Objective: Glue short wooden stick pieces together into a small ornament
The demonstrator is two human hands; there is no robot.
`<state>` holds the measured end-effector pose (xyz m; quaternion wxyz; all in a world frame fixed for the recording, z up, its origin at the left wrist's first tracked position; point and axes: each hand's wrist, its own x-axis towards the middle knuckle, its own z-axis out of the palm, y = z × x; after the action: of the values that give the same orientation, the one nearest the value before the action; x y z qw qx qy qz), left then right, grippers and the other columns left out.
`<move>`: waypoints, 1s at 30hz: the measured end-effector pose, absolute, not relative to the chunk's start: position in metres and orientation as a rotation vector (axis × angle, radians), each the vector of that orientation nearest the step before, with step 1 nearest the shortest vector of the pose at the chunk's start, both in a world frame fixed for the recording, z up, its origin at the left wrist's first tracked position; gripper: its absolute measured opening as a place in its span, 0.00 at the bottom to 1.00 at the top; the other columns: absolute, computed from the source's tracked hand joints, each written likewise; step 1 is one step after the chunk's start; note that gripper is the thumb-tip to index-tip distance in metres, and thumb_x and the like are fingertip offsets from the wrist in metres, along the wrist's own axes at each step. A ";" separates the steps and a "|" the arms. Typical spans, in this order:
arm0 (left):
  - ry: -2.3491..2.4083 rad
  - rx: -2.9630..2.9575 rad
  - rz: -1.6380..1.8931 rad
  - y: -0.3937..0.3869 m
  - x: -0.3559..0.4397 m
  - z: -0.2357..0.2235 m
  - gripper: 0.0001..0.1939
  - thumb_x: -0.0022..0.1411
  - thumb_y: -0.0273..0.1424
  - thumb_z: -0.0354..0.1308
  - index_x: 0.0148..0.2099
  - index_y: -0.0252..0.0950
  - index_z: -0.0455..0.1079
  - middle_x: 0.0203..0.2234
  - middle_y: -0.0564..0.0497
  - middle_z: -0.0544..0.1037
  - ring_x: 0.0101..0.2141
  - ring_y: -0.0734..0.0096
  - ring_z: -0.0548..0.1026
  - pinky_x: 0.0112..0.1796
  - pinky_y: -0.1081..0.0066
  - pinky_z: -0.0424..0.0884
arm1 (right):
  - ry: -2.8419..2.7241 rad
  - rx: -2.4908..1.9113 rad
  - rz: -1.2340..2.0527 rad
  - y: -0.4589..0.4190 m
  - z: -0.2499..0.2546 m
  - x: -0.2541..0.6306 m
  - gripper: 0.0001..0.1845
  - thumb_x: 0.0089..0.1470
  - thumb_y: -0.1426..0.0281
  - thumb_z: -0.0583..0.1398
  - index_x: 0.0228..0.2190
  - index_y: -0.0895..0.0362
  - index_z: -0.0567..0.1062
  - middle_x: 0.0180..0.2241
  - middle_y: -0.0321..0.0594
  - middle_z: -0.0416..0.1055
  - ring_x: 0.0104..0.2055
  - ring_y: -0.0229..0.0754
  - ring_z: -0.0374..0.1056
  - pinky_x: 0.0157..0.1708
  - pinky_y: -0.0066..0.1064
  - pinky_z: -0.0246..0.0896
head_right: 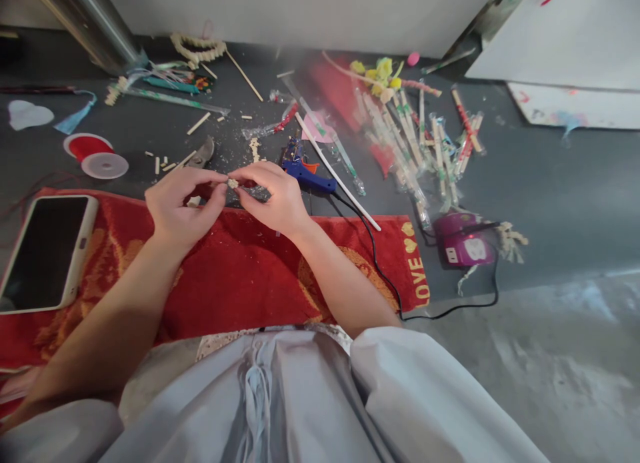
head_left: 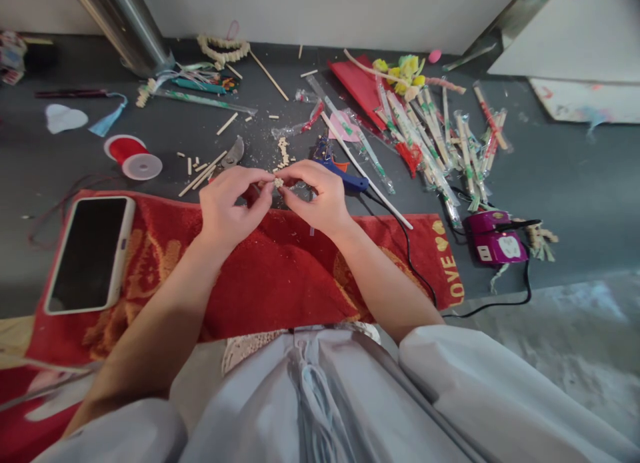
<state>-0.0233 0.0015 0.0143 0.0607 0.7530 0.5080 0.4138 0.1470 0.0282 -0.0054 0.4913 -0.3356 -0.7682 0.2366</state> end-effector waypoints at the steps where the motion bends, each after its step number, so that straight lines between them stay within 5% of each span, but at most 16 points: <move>1: 1.550 2.281 1.249 0.002 -0.023 0.014 0.07 0.62 0.33 0.54 0.38 0.44 0.73 0.28 0.52 0.79 0.27 0.70 0.76 0.32 0.67 0.73 | -1.884 -0.823 0.553 0.028 -0.006 0.147 0.09 0.56 0.69 0.57 0.37 0.54 0.76 0.34 0.38 0.77 0.38 0.38 0.72 0.41 0.34 0.70; 20: 1.609 2.120 1.244 0.003 -0.017 0.012 0.04 0.60 0.32 0.56 0.34 0.41 0.72 0.27 0.54 0.78 0.24 0.75 0.72 0.27 0.71 0.70 | -1.996 -0.859 0.367 0.030 -0.018 0.146 0.11 0.60 0.70 0.54 0.40 0.56 0.76 0.39 0.45 0.76 0.44 0.43 0.71 0.47 0.42 0.68; 30: 1.678 1.796 1.313 0.013 -0.026 0.002 0.07 0.64 0.37 0.51 0.36 0.41 0.66 0.25 0.53 0.72 0.20 0.76 0.70 0.21 0.71 0.66 | -1.945 -0.814 0.307 0.027 -0.013 0.144 0.09 0.60 0.70 0.55 0.37 0.56 0.76 0.37 0.43 0.77 0.41 0.40 0.73 0.44 0.38 0.70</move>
<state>-0.0264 0.0133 0.0017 0.1763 0.6344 0.5928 0.4638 0.1443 0.0272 -0.0128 0.4841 -0.3341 -0.7989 0.1261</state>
